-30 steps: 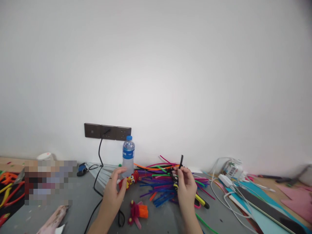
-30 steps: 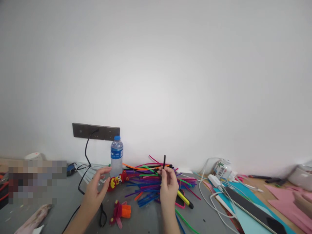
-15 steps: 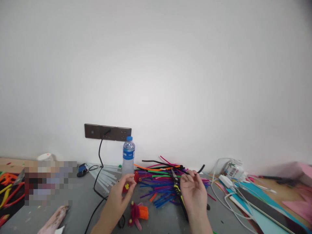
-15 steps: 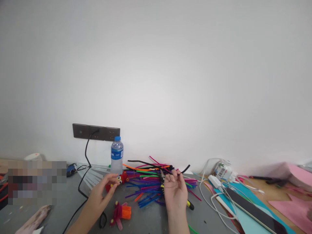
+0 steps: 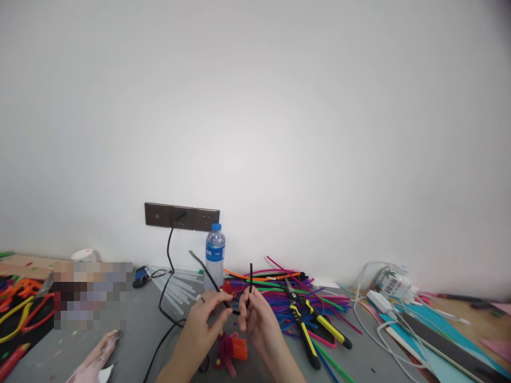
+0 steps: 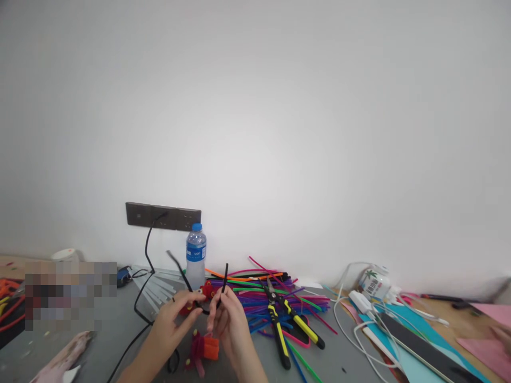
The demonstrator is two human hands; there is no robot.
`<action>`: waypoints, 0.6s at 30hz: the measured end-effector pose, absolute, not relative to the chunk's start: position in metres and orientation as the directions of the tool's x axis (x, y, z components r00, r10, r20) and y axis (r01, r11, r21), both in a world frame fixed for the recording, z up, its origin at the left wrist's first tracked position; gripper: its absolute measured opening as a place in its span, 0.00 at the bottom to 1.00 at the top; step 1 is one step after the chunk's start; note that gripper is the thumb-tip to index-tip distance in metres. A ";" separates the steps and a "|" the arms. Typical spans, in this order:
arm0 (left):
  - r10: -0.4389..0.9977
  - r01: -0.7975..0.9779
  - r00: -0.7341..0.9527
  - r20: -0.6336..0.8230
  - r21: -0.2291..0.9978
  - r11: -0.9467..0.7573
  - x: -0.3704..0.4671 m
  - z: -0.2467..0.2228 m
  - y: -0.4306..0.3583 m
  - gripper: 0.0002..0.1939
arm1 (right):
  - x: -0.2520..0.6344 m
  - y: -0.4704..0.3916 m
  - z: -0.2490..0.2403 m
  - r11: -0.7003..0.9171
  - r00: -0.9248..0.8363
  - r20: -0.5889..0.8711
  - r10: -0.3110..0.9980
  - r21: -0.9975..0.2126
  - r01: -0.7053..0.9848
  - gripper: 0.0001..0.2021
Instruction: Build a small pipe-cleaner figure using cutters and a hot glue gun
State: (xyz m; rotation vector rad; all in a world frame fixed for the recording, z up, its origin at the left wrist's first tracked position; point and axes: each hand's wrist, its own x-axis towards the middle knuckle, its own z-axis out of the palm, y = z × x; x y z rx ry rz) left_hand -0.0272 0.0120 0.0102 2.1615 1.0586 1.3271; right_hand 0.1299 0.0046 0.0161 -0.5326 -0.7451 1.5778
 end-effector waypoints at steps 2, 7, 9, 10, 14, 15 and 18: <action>0.756 0.449 0.270 0.596 0.617 -0.646 -0.027 0.012 0.011 0.07 | 0.131 0.006 0.012 -0.030 -0.138 0.079 0.987 -0.760 -0.649 0.18; 0.718 0.543 0.317 0.619 0.502 -0.673 -0.024 0.013 0.009 0.11 | 0.136 0.012 0.006 0.075 -0.015 0.106 0.994 -0.793 -0.605 0.19; 0.702 0.550 0.341 0.625 0.474 -0.688 -0.023 0.013 0.008 0.11 | 0.138 0.013 0.006 0.098 0.042 0.091 0.995 -0.780 -0.618 0.20; 0.697 0.549 0.354 0.624 0.465 -0.695 -0.023 0.013 0.007 0.10 | 0.138 0.013 0.007 0.106 0.071 0.079 0.994 -0.771 -0.627 0.21; 0.681 0.539 0.407 0.608 0.443 -0.717 -0.026 0.014 0.006 0.09 | 0.141 0.011 0.012 0.145 0.169 0.045 0.985 -0.747 -0.649 0.20; 0.677 0.539 0.416 0.608 0.435 -0.722 -0.026 0.014 0.006 0.09 | 0.141 0.011 0.013 0.157 0.186 0.045 0.981 -0.745 -0.649 0.20; 0.663 0.547 0.431 0.612 0.407 -0.731 -0.026 0.015 0.007 0.11 | 0.143 0.010 0.012 0.178 0.209 0.053 0.977 -0.742 -0.646 0.21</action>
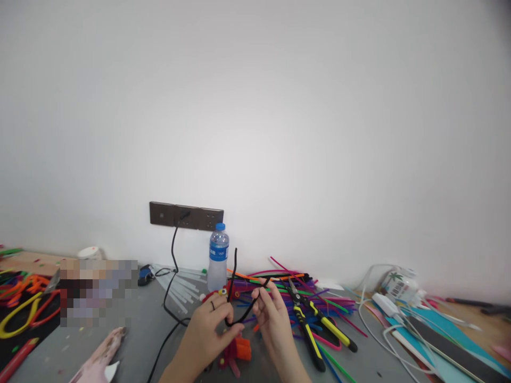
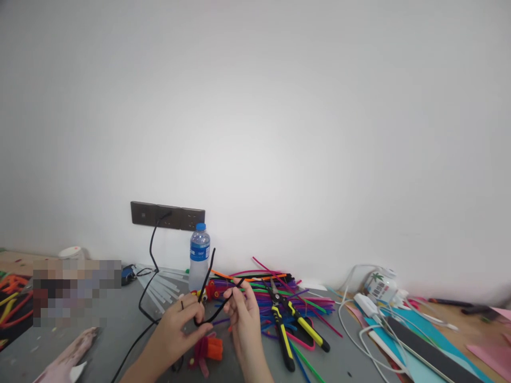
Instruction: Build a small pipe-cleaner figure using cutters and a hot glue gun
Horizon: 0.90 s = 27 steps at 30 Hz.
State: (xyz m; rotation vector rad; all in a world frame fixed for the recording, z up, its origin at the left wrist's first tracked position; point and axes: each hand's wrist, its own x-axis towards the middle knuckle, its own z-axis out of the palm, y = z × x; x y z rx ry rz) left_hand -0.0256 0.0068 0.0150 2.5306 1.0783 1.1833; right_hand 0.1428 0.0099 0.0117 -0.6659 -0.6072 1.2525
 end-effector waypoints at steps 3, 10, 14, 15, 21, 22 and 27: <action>0.657 0.550 0.439 0.613 0.394 -0.736 -0.024 0.015 0.007 0.11 | 0.145 0.011 0.009 0.194 0.227 0.057 0.972 -0.739 -0.646 0.21; 0.647 0.542 0.453 0.613 0.387 -0.746 -0.023 0.017 0.004 0.12 | 0.148 0.011 0.013 0.253 0.293 0.086 0.952 -0.758 -0.601 0.23; 0.642 0.541 0.467 0.607 0.378 -0.751 -0.023 0.020 0.003 0.13 | 0.152 0.010 0.016 0.278 0.326 0.090 0.941 -0.757 -0.592 0.21; 0.643 0.544 0.469 0.606 0.375 -0.751 -0.023 0.020 0.003 0.13 | 0.153 0.011 0.016 0.276 0.330 0.084 0.940 -0.755 -0.594 0.21; 0.658 0.562 0.458 0.598 0.379 -0.735 -0.022 0.017 0.005 0.12 | 0.156 0.012 0.015 0.264 0.302 0.089 0.949 -0.745 -0.612 0.20; 0.660 0.564 0.454 0.598 0.381 -0.733 -0.021 0.016 0.005 0.12 | 0.157 0.012 0.015 0.265 0.298 0.093 0.950 -0.745 -0.612 0.21; 0.685 0.571 0.428 0.589 0.412 -0.710 -0.019 0.016 0.002 0.11 | 0.157 0.012 0.013 0.202 0.208 0.094 0.974 -0.776 -0.598 0.22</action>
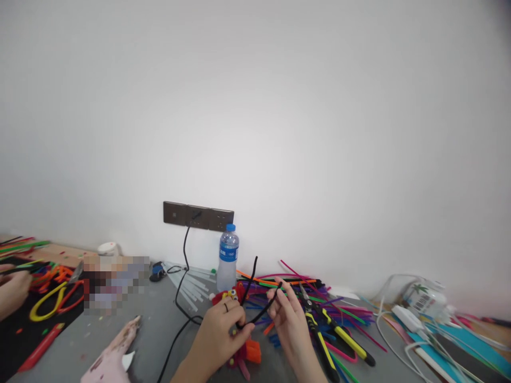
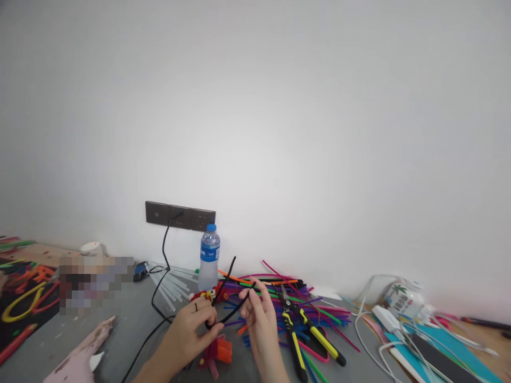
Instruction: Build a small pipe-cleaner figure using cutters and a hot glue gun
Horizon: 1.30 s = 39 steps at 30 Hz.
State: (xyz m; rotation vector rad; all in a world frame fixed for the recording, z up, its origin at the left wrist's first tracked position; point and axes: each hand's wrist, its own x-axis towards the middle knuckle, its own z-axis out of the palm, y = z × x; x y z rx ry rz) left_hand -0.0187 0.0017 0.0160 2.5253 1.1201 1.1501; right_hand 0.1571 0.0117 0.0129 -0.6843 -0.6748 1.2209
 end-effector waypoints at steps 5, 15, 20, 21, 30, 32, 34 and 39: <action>0.694 0.577 0.399 0.599 0.425 -0.698 -0.013 0.016 -0.001 0.11 | 0.149 0.010 0.009 0.076 0.004 0.088 0.996 -0.840 -0.538 0.20; 0.752 0.544 0.382 0.537 0.527 -0.653 -0.006 0.018 -0.009 0.07 | 0.147 0.012 0.003 0.035 -0.060 0.075 0.995 -0.864 -0.503 0.20; 0.752 0.528 0.358 0.554 0.544 -0.652 -0.007 0.015 -0.007 0.10 | 0.144 0.008 0.008 0.029 -0.093 0.091 0.991 -0.853 -0.522 0.17; 0.749 0.528 0.354 0.560 0.541 -0.654 -0.007 0.014 -0.006 0.10 | 0.145 0.007 0.008 0.038 -0.085 0.095 0.992 -0.855 -0.518 0.17; 0.746 0.538 0.367 0.556 0.528 -0.658 -0.009 0.017 -0.006 0.08 | 0.158 0.014 0.006 0.160 0.159 0.093 0.983 -0.857 -0.489 0.18; 0.749 0.531 0.374 0.547 0.536 -0.656 -0.009 0.018 -0.007 0.07 | 0.159 0.013 0.007 0.177 0.177 0.101 0.979 -0.853 -0.491 0.18; 0.749 0.525 0.377 0.544 0.541 -0.657 -0.009 0.017 -0.007 0.07 | 0.160 0.011 0.008 0.188 0.191 0.106 0.976 -0.850 -0.491 0.19; 0.760 0.520 0.374 0.531 0.559 -0.646 -0.009 0.017 -0.007 0.08 | 0.162 0.011 0.012 0.254 0.239 0.152 0.959 -0.835 -0.488 0.19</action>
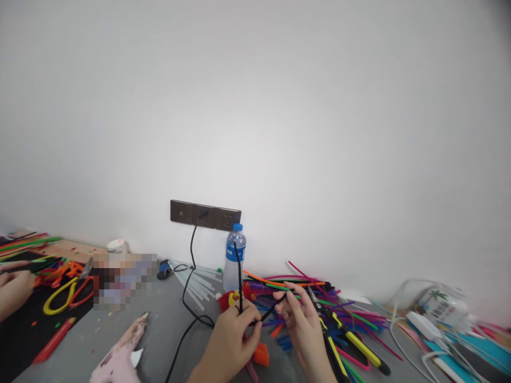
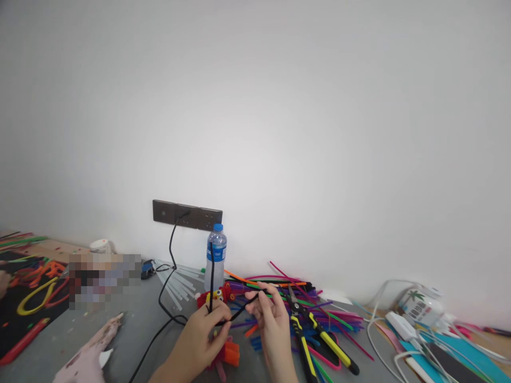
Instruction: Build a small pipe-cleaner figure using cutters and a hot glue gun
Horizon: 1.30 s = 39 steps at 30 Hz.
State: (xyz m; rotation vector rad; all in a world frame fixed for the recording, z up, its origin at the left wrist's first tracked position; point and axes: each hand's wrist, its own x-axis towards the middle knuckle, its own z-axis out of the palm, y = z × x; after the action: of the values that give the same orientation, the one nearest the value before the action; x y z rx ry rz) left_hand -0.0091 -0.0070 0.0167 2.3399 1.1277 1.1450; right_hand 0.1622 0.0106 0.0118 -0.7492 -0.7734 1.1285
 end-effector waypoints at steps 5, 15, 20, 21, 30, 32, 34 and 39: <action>0.770 0.514 0.374 0.516 0.576 -0.636 -0.007 0.018 -0.007 0.10 | 0.165 0.012 0.014 0.270 0.271 0.156 0.950 -0.845 -0.462 0.19; 0.763 0.504 0.389 0.516 0.574 -0.645 -0.009 0.023 -0.009 0.09 | 0.182 0.016 0.014 0.342 0.345 0.275 0.898 -0.927 -0.152 0.17; 0.761 0.510 0.383 0.524 0.567 -0.647 -0.009 0.023 -0.009 0.09 | 0.189 0.016 0.016 0.358 0.304 0.313 0.900 -0.928 -0.104 0.16; 0.761 0.513 0.380 0.526 0.565 -0.646 -0.009 0.022 -0.009 0.09 | 0.190 0.016 0.016 0.359 0.288 0.316 0.904 -0.927 -0.107 0.16; 0.746 0.482 0.393 0.537 0.571 -0.665 -0.007 0.017 -0.010 0.09 | 0.189 0.016 0.008 0.367 0.280 0.349 0.894 -0.930 -0.011 0.14; 0.735 0.462 0.406 0.543 0.573 -0.677 -0.007 0.017 -0.011 0.09 | 0.188 0.015 0.007 0.379 0.293 0.383 0.876 -0.922 0.075 0.14; 0.726 0.450 0.425 0.541 0.570 -0.688 -0.006 0.018 -0.011 0.09 | 0.187 0.013 0.006 0.387 0.292 0.424 0.857 -0.905 0.176 0.14; 0.739 0.477 0.446 0.505 0.565 -0.674 -0.006 0.019 -0.011 0.08 | 0.179 0.009 0.004 0.376 0.314 0.493 0.811 -0.851 0.366 0.12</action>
State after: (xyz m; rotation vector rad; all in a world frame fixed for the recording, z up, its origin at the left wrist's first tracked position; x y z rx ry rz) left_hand -0.0058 -0.0107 0.0191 2.3616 1.0352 1.0750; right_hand 0.1793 0.0093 0.0042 -1.2177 -1.2833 0.4172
